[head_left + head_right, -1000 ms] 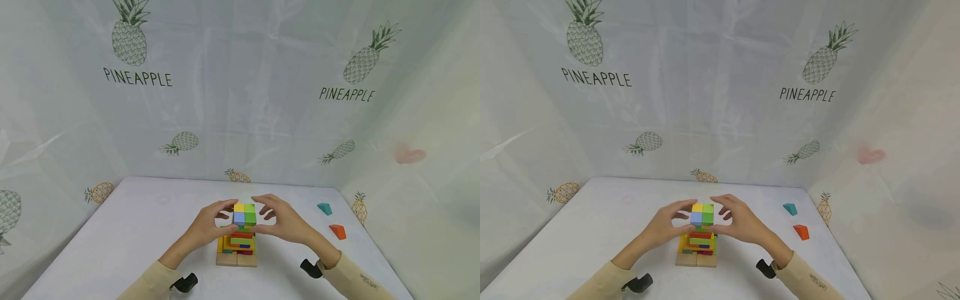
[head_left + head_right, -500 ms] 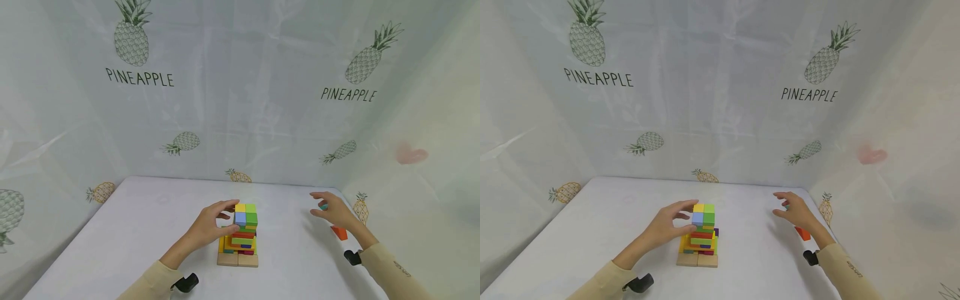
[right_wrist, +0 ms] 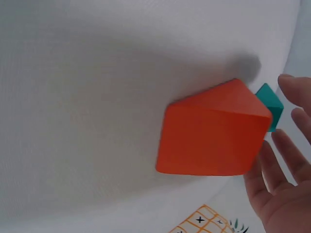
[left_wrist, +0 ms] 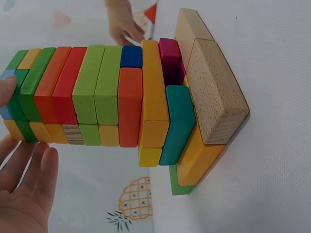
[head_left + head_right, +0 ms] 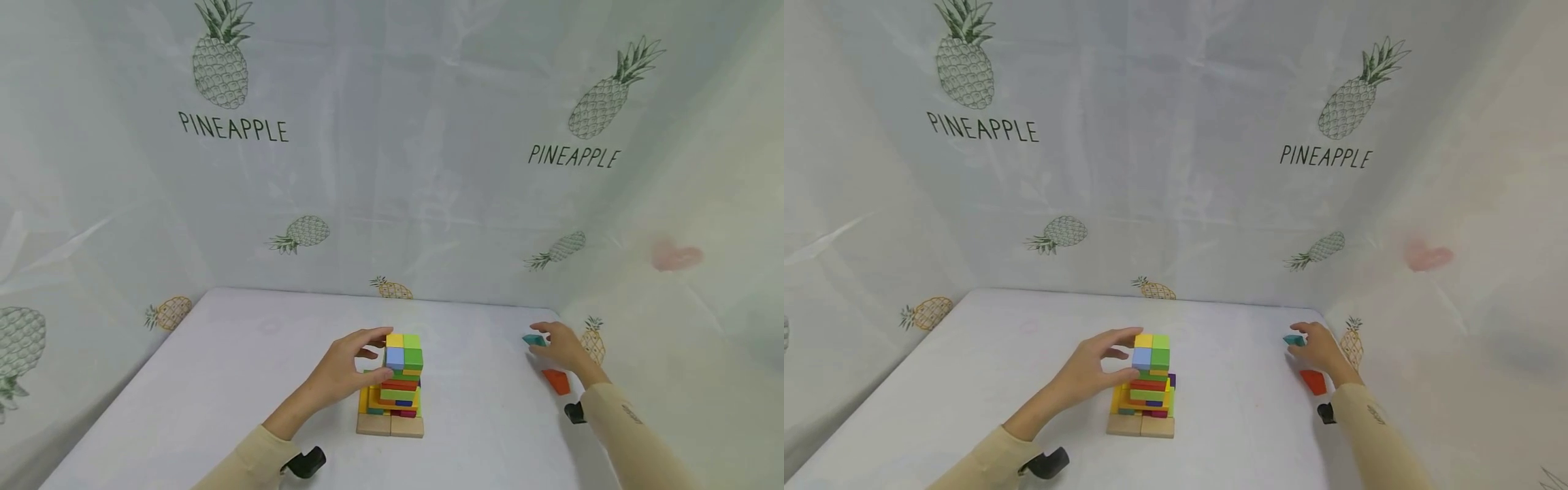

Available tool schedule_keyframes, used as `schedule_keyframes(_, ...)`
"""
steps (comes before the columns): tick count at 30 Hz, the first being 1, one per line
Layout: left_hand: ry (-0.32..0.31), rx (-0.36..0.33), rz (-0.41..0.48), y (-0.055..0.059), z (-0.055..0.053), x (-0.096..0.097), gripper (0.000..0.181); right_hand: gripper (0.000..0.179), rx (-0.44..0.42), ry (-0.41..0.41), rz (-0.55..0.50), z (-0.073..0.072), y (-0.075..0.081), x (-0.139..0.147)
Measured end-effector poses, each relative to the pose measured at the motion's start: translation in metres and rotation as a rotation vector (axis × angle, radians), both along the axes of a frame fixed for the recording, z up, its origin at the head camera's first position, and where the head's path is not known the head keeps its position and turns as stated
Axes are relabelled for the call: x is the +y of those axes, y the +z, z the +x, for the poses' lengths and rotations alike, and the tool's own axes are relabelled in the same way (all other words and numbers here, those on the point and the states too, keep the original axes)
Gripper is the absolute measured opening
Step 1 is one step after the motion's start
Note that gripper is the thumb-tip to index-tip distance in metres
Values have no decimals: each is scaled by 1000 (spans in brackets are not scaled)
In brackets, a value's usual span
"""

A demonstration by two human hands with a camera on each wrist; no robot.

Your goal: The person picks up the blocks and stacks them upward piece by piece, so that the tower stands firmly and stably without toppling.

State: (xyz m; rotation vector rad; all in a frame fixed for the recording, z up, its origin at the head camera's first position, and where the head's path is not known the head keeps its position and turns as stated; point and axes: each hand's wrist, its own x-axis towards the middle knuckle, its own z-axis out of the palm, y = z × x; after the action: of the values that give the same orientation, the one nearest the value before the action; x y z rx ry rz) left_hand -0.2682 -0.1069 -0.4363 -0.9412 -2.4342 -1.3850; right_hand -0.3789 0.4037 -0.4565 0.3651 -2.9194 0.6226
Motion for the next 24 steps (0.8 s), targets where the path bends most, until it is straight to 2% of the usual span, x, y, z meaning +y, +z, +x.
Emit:
schedule_keyframes(5, -3, 4, -7, 0, -1, 2, 70, 50, -78, -84, 1, -5, -10, 9)
schedule_keyframes(9, 2, 7, -8, 0, -1, 3, 70, 43, -46, -116, -5, -6, -15, 8)
schedule_keyframes(13, 5, 6, -7, 1, 0, 2, 71, 35, 20, -106, -1, -5, -17, 0)
schedule_keyframes(19, 4, 6, -5, 1, 0, 2, 71, 32, 10, -71, -37, -5, -17, -12)
schedule_keyframes(21, 6, 8, -7, 1, 0, 2, 71, 32, 18, -37, -63, -6, -12, -20)
schedule_keyframes(24, 9, 7, -12, 1, -1, 0, 71, 30, 58, 32, -107, -2, 4, -41)
